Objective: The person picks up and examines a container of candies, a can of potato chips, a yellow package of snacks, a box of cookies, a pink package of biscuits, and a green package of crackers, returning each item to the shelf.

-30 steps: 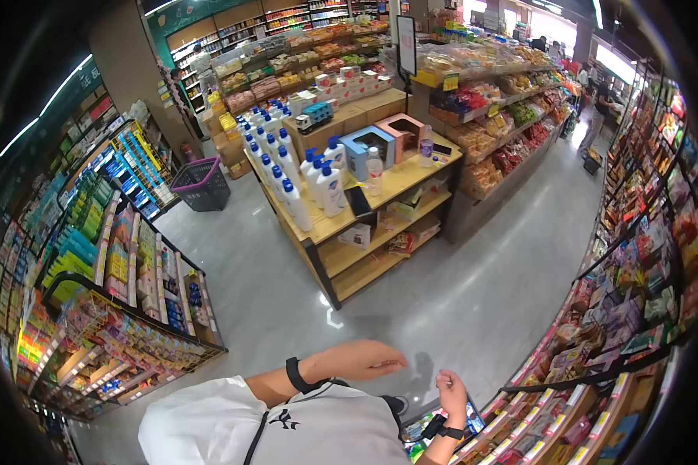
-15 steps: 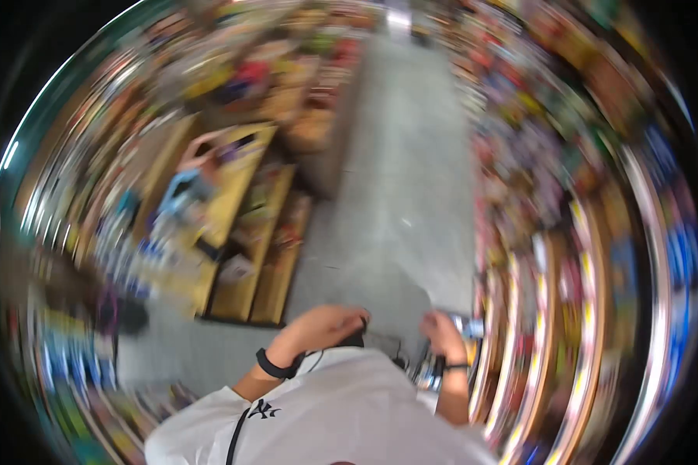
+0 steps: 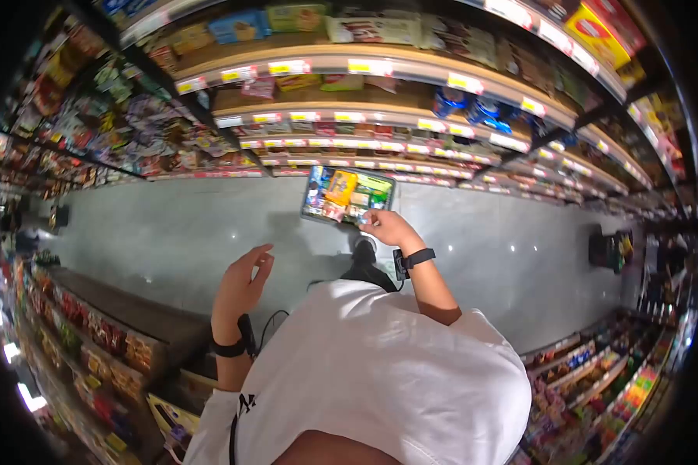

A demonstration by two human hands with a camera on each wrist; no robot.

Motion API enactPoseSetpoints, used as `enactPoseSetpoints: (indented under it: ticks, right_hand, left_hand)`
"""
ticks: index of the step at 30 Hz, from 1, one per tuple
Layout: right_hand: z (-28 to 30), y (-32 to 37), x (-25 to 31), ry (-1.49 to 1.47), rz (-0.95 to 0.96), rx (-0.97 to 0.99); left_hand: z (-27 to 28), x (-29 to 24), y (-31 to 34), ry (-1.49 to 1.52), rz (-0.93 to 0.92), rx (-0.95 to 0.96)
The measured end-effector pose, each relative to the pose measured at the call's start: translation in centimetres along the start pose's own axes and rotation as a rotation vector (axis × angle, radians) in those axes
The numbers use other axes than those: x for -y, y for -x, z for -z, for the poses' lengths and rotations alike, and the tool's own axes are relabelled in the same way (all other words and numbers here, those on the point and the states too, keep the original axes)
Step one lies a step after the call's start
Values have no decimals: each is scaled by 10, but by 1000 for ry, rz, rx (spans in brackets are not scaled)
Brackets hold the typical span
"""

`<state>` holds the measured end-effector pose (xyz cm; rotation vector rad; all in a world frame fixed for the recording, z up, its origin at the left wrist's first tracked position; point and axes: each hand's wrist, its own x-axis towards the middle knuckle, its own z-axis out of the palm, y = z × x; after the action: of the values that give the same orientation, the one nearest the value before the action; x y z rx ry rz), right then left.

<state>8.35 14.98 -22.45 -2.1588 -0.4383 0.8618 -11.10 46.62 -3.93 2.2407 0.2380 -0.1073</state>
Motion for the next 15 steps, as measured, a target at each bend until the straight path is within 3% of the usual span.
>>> enactPoseSetpoints:
  ticks: [6, 8, 11, 14, 15]
  right_hand:
    - [21, 38, -63, -116, -223, -36]
    - [23, 25, -83, -124, -197, -9]
    - [14, -9, -105, -244, -167, 25]
    - [-21, -59, -155, -402, -140, 64]
    - [-31, -77, -166, -334, -157, 52]
  left_hand:
    - [-69, -18, -58, 71, -82, 308]
    - [-94, -13, -69, 110, -120, 439]
    - [-118, -4, -91, 188, 51, 492]
    - [-138, 12, -107, -68, 119, 393]
    - [-148, 26, -111, 3, 161, 422]
